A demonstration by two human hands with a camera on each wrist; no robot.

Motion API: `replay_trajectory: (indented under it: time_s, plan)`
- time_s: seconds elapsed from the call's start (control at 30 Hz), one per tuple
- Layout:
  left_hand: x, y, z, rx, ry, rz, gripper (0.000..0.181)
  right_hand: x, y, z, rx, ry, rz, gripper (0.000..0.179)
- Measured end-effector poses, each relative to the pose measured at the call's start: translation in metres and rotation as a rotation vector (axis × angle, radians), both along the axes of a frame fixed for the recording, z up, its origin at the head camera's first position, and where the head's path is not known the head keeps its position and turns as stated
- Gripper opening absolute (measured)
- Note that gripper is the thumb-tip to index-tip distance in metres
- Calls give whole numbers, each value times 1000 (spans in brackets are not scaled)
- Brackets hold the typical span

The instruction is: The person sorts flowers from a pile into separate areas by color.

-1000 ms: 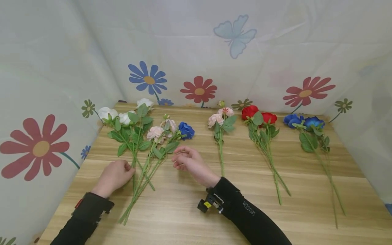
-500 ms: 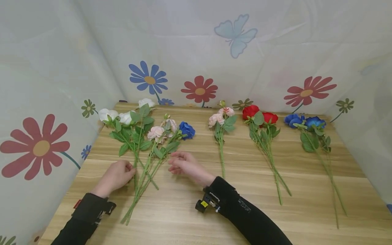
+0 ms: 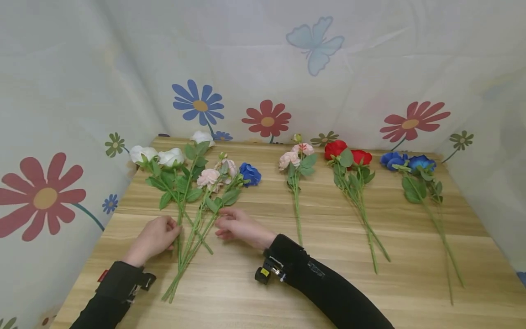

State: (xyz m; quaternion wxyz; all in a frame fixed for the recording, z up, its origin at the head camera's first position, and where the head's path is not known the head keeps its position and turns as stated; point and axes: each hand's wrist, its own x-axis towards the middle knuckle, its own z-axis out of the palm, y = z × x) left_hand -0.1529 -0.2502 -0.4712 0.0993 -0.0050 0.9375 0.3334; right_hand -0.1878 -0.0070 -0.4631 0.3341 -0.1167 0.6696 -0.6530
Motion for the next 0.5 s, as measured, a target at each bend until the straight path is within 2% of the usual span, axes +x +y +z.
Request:
replay_trajectory:
  time_s: [0.13,0.33,0.5]
  plan:
    - [2,-2,1,24,8,8,20,-1,-4,0,2,0,2,55]
    - [4,-7,1,11,8,20,23,-2,-10,-1,17,-6,8,56]
    - [7,-10,1,6,-8,31,23,-5,-19,2,81,22,26,58]
